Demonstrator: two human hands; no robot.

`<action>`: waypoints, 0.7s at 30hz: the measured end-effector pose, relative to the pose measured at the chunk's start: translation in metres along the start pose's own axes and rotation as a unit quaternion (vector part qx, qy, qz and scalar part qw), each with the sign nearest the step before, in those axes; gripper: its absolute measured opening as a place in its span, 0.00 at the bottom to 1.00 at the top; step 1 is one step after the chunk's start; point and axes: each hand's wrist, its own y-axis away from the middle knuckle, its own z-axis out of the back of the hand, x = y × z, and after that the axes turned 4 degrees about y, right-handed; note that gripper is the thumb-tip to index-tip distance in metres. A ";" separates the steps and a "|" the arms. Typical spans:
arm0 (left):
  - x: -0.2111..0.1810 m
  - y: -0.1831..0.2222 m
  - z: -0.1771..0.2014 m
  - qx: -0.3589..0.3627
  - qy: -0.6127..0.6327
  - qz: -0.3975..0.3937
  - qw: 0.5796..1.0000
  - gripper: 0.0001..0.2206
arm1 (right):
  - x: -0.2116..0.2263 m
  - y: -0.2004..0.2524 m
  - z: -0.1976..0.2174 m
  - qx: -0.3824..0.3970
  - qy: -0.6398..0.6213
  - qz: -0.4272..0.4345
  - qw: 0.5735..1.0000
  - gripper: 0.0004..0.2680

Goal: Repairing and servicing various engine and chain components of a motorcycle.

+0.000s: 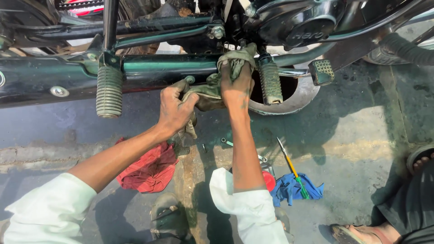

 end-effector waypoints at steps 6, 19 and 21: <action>-0.003 0.001 -0.001 0.033 0.013 0.029 0.999 0.13 | 0.025 -0.001 0.017 0.128 0.224 -0.103 0.961 0.23; -0.001 -0.005 0.002 0.004 0.029 0.035 0.999 0.13 | 0.005 -0.007 -0.001 0.150 0.278 -0.049 0.947 0.23; -0.008 -0.007 0.000 -0.004 0.046 0.036 0.998 0.13 | 0.004 -0.005 -0.002 0.132 0.242 -0.004 0.961 0.23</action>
